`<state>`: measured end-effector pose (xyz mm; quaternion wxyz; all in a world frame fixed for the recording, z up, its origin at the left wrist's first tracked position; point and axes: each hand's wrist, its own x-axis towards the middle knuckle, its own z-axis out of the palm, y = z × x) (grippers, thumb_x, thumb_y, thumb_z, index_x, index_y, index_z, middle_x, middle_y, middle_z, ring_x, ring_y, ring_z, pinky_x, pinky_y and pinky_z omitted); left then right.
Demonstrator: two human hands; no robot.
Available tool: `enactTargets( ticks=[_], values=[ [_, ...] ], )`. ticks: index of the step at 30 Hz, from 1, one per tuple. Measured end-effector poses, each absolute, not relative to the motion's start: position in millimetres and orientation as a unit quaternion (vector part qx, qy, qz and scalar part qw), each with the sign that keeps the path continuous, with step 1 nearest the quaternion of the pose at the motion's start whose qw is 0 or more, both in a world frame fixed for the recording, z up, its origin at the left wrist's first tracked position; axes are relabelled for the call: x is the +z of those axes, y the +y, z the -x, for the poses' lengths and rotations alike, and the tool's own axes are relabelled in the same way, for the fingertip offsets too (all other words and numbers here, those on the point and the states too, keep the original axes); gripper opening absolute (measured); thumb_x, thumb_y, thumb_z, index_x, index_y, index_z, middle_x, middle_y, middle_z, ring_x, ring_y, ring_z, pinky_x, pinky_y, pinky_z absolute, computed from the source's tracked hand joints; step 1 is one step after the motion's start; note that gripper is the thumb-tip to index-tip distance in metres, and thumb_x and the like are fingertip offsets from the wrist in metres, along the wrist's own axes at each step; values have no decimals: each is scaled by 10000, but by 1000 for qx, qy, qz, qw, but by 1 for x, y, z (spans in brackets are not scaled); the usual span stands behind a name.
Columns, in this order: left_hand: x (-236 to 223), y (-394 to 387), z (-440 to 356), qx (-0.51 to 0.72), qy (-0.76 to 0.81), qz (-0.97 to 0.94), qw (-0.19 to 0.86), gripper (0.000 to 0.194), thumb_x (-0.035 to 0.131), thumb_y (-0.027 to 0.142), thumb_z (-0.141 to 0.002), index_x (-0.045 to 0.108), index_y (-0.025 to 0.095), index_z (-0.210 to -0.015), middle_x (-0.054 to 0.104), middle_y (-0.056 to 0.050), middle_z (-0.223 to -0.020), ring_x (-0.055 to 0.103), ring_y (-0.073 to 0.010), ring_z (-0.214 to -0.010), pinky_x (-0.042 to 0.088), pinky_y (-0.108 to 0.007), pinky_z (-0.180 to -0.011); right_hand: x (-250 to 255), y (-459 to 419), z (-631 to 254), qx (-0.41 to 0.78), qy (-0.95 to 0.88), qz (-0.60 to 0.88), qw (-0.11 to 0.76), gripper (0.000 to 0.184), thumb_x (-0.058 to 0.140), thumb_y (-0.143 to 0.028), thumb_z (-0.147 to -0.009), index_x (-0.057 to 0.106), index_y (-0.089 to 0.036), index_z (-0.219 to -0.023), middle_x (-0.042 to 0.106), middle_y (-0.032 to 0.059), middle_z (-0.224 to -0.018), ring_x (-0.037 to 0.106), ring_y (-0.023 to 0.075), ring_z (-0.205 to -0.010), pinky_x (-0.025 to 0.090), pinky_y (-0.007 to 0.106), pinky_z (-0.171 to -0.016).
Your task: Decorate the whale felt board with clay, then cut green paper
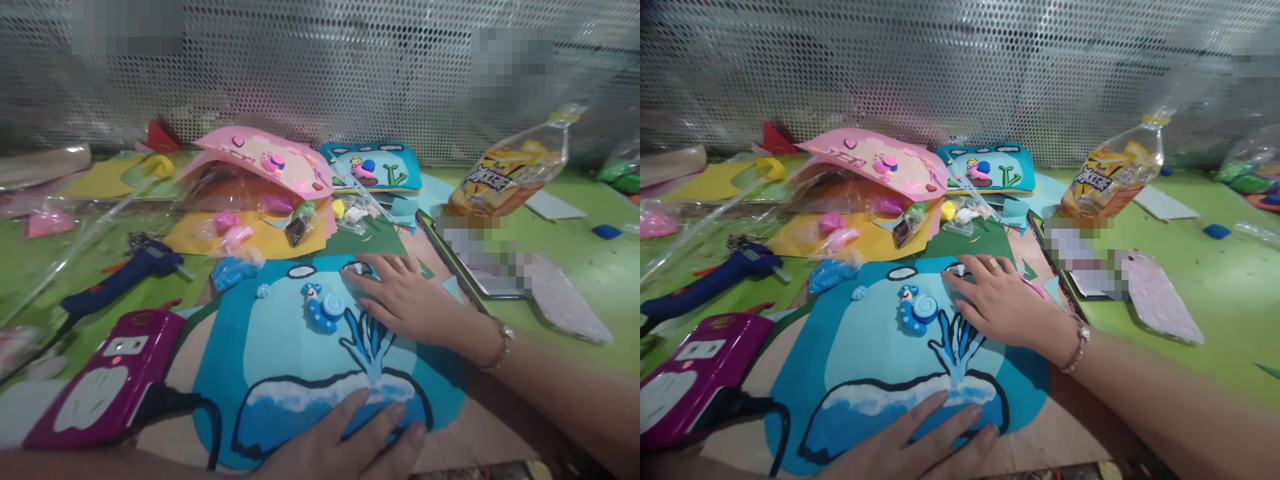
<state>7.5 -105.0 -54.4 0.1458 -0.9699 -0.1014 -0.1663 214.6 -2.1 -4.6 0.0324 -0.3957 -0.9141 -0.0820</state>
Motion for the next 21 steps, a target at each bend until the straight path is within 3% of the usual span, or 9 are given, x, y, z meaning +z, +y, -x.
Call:
enactTargets(
  ticks=[6, 11, 21],
  values=[
    [-55, -104, -7, -168, -105, 965, 172, 366, 410, 289, -961, 492, 280, -1318, 422, 33, -1438, 383, -181, -1300, 466, -312, -945, -7, 5, -228, -56, -912, 399, 76, 473, 328, -344, -962, 381, -220, -1415, 467, 161, -1328, 478, 315, -1113, 403, 501, -881],
    [-58, -104, -5, -159, -101, 969, 162, 391, 410, 283, -956, 476, 276, -1342, 404, 31, -1454, 370, -188, -1313, 478, -315, -926, -6, 13, -241, -50, -895, 420, 140, 379, 392, -172, -905, 544, -139, -1251, 593, 161, -1106, 533, 278, -1051, 449, 460, -892],
    [-52, -102, -3, -131, -91, 974, 164, 398, 410, 253, -953, 479, 260, -1345, 370, 33, -1473, 340, -177, -1331, 452, -302, -945, -10, 12, -241, -45, -906, 412, 87, 430, 342, -197, -932, 473, -141, -1337, 539, 172, -1182, 514, 288, -1083, 459, 485, -893]
  ],
)
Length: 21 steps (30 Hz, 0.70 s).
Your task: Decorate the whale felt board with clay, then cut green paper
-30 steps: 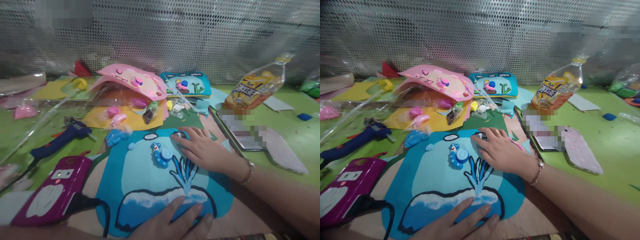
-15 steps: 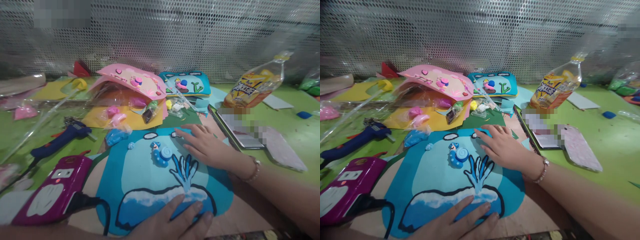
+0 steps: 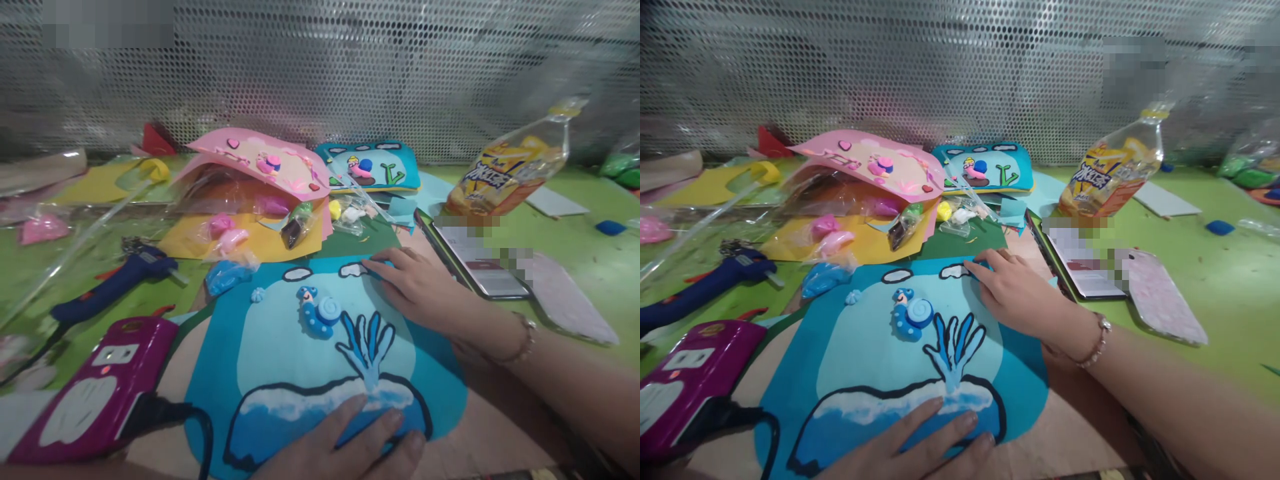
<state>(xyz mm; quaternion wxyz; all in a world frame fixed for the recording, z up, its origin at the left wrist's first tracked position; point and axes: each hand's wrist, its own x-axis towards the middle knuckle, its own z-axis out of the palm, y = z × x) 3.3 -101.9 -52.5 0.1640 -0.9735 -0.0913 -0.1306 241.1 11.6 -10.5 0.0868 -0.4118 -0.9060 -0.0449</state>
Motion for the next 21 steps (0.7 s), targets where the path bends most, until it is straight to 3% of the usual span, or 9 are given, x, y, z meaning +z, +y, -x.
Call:
enactTargets(
  ticks=[21],
  values=[
    [-56, -103, -5, -158, -97, 971, 154, 413, 386, 235, -954, 469, 276, -1356, 424, 43, -1439, 364, -190, -1317, 471, -314, -932, -11, 13, -239, -21, -907, 416, 67, 432, 364, -283, -949, 468, -185, -1356, 521, 182, -1214, 515, 302, -1079, 465, 528, -880]
  ],
)
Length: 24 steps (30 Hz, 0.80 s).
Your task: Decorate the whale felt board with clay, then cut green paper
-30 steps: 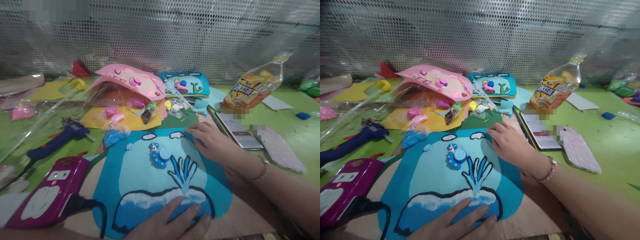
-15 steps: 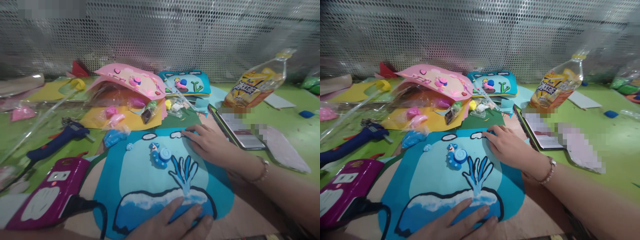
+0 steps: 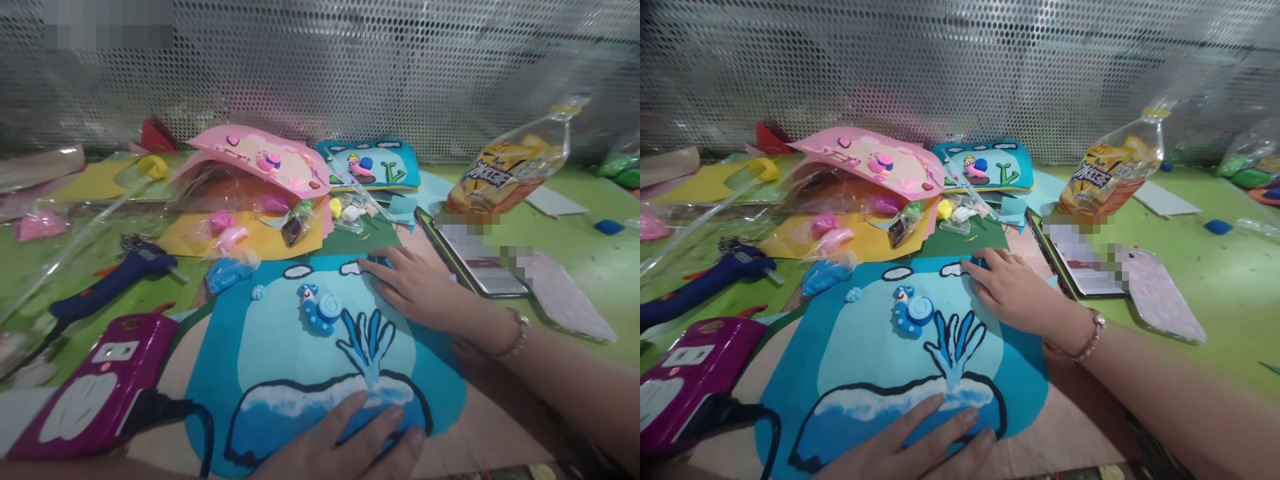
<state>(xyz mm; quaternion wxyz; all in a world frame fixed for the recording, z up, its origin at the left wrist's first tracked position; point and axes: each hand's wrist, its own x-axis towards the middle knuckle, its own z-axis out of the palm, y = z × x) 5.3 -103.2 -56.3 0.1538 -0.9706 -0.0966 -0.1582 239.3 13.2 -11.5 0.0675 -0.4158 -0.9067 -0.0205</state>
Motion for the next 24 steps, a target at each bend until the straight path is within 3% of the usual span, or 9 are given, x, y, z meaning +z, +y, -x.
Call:
enactTargets(
  ticks=[7, 20, 24],
  values=[
    [-54, -102, -5, -156, -95, 972, 146, 402, 412, 276, -956, 472, 254, -1353, 407, 32, -1452, 365, -175, -1314, 463, -310, -934, -13, 14, -241, 6, -901, 422, 95, 450, 302, -330, -974, 432, -152, -1368, 518, 181, -1220, 507, 288, -1093, 461, 514, -901],
    [-56, -104, -3, -146, -97, 973, 148, 415, 405, 247, -950, 465, 250, -1361, 394, 34, -1458, 350, -186, -1329, 469, -318, -936, -12, 12, -240, 44, -892, 440, 89, 448, 287, -345, -979, 421, -273, -1401, 475, 141, -1276, 474, 279, -1160, 430, 520, -949],
    [-57, -104, -3, -152, -92, 973, 146, 399, 436, 279, -949, 467, 253, -1346, 387, 22, -1460, 344, -196, -1332, 468, -320, -937, -14, 15, -242, 52, -882, 451, 127, 440, 295, -310, -977, 460, -211, -1373, 498, 147, -1243, 500, 257, -1134, 429, 485, -981]
  ],
)
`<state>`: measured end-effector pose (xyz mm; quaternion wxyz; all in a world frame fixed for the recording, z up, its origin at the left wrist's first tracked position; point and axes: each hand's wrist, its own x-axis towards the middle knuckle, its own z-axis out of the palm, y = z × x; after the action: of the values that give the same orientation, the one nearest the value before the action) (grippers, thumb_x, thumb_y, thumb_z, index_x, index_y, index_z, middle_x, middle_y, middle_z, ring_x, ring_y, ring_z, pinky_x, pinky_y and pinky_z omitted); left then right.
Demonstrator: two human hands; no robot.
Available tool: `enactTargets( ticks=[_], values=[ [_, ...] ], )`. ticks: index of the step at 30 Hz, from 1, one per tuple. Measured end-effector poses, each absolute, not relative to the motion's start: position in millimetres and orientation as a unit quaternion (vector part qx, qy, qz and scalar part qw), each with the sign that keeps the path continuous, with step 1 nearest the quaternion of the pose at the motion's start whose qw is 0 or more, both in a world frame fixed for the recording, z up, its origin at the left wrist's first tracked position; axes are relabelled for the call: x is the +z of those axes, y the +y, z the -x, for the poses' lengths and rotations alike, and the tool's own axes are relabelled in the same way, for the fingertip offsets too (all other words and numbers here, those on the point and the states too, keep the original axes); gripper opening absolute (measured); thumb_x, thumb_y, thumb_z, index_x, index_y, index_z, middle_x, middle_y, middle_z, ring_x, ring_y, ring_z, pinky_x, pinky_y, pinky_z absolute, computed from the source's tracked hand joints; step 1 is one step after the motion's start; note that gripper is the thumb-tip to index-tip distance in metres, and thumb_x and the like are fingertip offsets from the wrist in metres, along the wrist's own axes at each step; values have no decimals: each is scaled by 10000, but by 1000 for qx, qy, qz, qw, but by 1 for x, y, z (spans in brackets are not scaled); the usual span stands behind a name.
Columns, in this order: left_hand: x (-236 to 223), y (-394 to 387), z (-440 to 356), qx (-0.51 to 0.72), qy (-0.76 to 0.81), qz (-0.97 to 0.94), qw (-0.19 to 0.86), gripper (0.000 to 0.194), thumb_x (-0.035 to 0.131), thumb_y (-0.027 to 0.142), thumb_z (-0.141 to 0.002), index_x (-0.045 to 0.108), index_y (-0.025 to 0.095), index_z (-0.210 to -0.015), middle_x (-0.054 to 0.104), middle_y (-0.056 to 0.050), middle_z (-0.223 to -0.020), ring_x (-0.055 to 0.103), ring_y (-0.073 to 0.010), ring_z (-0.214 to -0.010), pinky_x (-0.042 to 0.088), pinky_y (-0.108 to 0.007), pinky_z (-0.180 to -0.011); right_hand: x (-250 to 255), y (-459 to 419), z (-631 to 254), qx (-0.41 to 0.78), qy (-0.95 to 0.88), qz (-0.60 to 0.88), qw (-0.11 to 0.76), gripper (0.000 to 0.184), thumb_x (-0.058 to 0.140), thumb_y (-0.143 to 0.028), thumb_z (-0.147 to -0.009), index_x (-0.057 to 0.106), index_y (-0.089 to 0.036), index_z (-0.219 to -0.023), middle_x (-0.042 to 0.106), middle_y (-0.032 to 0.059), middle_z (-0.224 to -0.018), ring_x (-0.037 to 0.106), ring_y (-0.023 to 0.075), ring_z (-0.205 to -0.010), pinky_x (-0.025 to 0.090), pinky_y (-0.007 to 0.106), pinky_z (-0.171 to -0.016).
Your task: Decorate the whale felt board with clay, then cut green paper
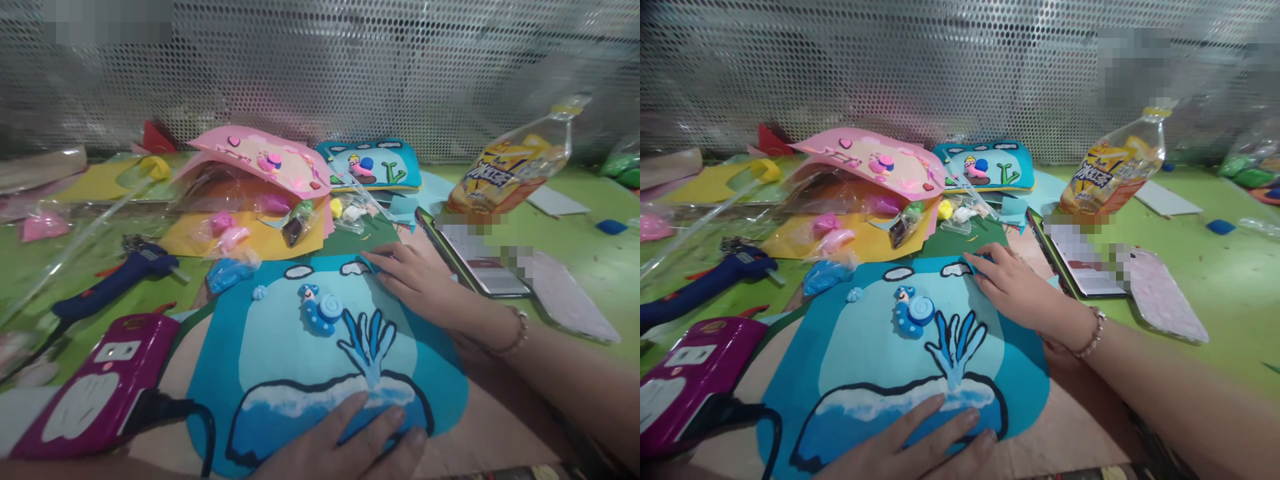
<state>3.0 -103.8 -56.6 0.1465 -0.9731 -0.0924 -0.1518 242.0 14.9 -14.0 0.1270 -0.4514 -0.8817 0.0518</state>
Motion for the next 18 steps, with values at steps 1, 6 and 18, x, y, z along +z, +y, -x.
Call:
enactTargets(
  ticks=[1, 6, 18],
  values=[
    [-56, -104, -3, -151, -92, 973, 147, 402, 439, 285, -950, 459, 260, -1351, 386, 22, -1461, 343, -195, -1333, 466, -320, -941, -14, 15, -242, 44, -883, 451, 125, 438, 300, -304, -974, 477, -191, -1358, 503, 152, -1230, 501, 260, -1127, 427, 485, -982],
    [-57, -104, -5, -154, -95, 971, 154, 420, 404, 277, -960, 430, 277, -1380, 404, 35, -1452, 353, -194, -1327, 467, -320, -948, -14, 15, -242, 12, -901, 426, 82, 444, 306, -292, -969, 476, -157, -1357, 488, 178, -1221, 494, 287, -1102, 439, 515, -938],
    [-53, -101, -3, -140, -89, 973, 159, 423, 392, 254, -959, 439, 250, -1379, 363, 20, -1478, 329, -191, -1341, 447, -303, -957, -6, 9, -238, -34, -903, 424, 68, 368, 365, -194, -928, 603, -100, -1192, 562, 181, -1115, 555, 277, -1015, 484, 466, -886]
  ],
)
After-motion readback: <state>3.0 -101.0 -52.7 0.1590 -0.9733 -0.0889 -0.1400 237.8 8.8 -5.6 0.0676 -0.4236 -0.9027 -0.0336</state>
